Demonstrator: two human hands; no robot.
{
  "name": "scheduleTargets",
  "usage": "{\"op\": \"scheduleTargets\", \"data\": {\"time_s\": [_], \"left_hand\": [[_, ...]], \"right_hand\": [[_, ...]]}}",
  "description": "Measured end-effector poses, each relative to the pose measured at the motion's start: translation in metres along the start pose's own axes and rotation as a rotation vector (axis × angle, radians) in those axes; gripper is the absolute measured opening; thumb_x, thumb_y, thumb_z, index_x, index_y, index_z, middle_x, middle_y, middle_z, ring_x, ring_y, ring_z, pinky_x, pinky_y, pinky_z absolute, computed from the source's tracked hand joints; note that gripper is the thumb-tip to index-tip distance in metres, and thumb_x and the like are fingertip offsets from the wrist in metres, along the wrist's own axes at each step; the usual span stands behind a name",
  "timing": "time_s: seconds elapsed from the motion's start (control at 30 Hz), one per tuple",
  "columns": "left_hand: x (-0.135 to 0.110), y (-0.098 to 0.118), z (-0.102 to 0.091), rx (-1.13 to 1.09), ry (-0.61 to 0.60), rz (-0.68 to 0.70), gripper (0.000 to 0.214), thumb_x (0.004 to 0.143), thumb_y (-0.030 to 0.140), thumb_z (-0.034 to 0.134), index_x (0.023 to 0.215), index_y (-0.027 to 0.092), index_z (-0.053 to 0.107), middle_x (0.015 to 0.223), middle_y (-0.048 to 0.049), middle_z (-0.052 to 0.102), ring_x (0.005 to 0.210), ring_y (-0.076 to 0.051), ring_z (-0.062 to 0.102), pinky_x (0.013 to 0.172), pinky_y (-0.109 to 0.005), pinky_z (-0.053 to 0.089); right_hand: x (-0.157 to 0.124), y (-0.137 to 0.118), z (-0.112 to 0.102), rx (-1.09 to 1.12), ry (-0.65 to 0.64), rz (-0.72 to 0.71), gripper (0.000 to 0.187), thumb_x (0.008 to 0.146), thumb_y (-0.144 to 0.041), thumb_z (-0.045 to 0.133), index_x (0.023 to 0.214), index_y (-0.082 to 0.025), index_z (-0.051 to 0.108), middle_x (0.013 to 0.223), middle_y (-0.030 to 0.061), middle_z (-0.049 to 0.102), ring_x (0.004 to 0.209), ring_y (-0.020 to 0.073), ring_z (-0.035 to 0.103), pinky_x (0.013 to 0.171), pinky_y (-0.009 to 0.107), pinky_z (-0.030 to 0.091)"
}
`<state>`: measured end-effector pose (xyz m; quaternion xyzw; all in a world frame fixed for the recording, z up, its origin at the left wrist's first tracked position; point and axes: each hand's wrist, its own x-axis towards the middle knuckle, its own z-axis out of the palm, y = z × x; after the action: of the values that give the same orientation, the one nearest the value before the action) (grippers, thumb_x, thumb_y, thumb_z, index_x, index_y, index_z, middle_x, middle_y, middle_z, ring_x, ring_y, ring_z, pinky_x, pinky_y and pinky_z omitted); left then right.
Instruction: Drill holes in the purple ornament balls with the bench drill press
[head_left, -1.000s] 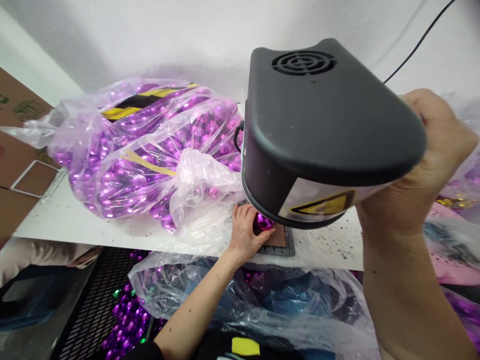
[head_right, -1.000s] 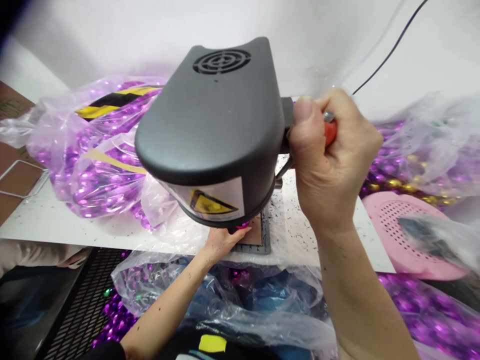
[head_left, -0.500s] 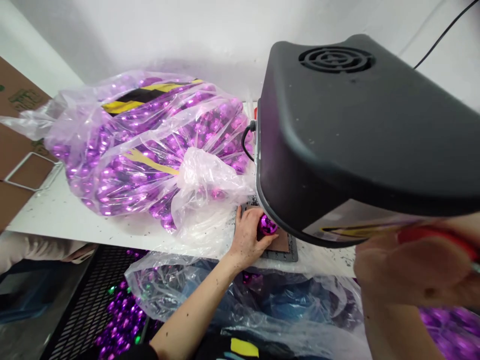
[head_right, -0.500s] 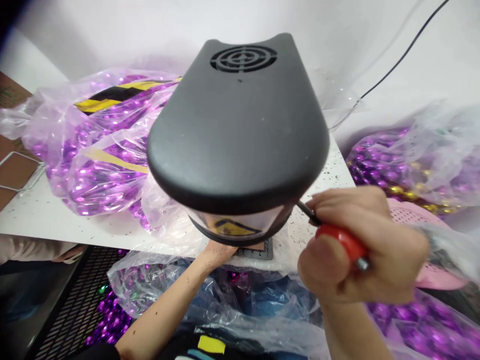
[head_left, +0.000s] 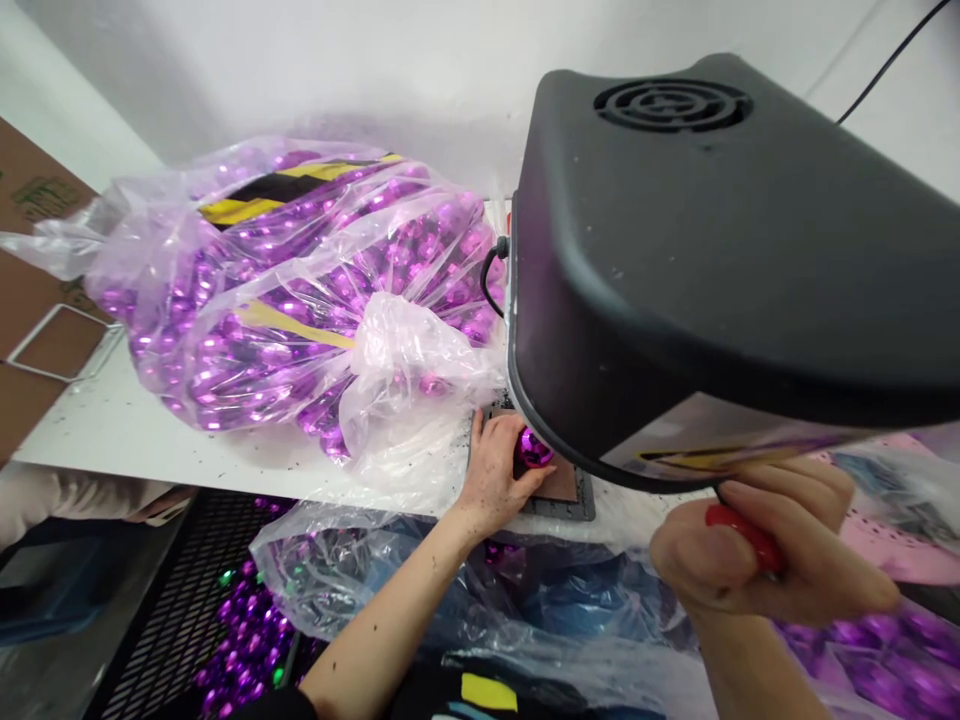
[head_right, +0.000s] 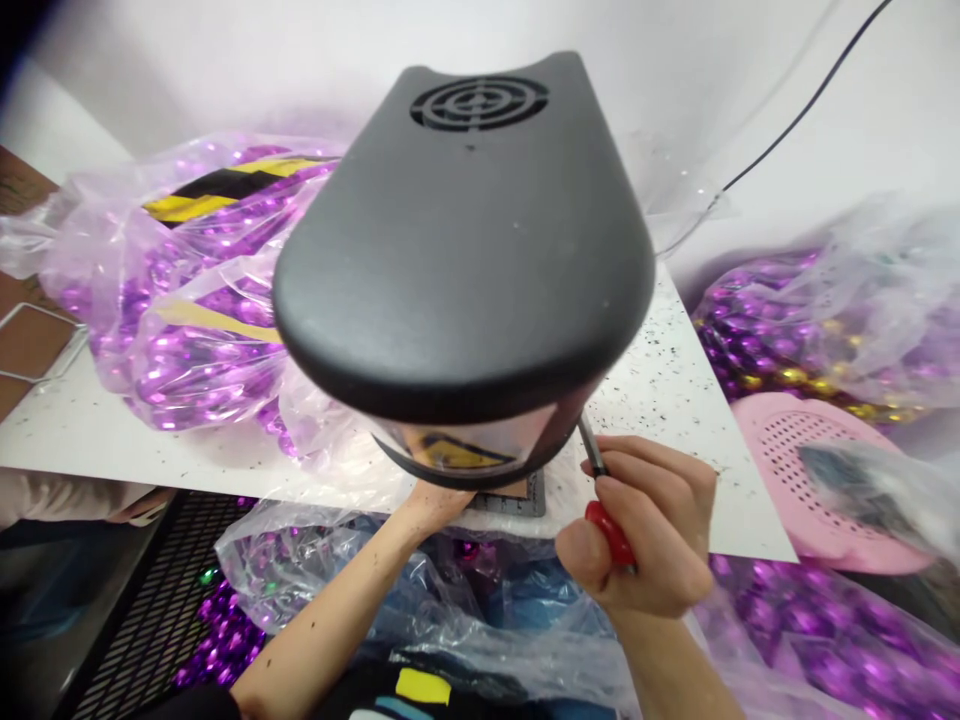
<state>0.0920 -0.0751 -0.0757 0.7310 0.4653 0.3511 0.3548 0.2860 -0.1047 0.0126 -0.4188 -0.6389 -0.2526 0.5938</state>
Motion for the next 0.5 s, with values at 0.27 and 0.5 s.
{"op": "scheduleTargets", "data": {"time_s": [0.27,0.5], "left_hand": [[-0.001,-0.002,0.002,-0.006,0.018,0.035,0.052,0.083,0.032,0.075,0.131,0.025,0.057,0.125,-0.0112,0.069,0.125,-0.033,0.06,0.123,-0.063,0.021],[0.001,0.0,0.001,0.004,-0.011,0.032,0.041,0.084,0.027,0.072,0.123,0.021,0.06,0.125,-0.0122,0.068,0.124,-0.033,0.06,0.124,-0.065,0.018]], "right_hand": [[-0.003,0.008,0.02,0.015,0.213,-0.17,0.014,0.088,-0.025,0.051,0.077,-0.017,0.053,0.069,0.0024,0.055,0.066,0.0143,0.059,0.06,0.034,0.042],[-0.028,0.004,-0.002,-0.033,-0.053,-0.021,0.003,0.08,-0.018,0.058,0.082,-0.019,0.058,0.07,0.0018,0.055,0.075,0.0175,0.061,0.067,0.035,0.049]]}}
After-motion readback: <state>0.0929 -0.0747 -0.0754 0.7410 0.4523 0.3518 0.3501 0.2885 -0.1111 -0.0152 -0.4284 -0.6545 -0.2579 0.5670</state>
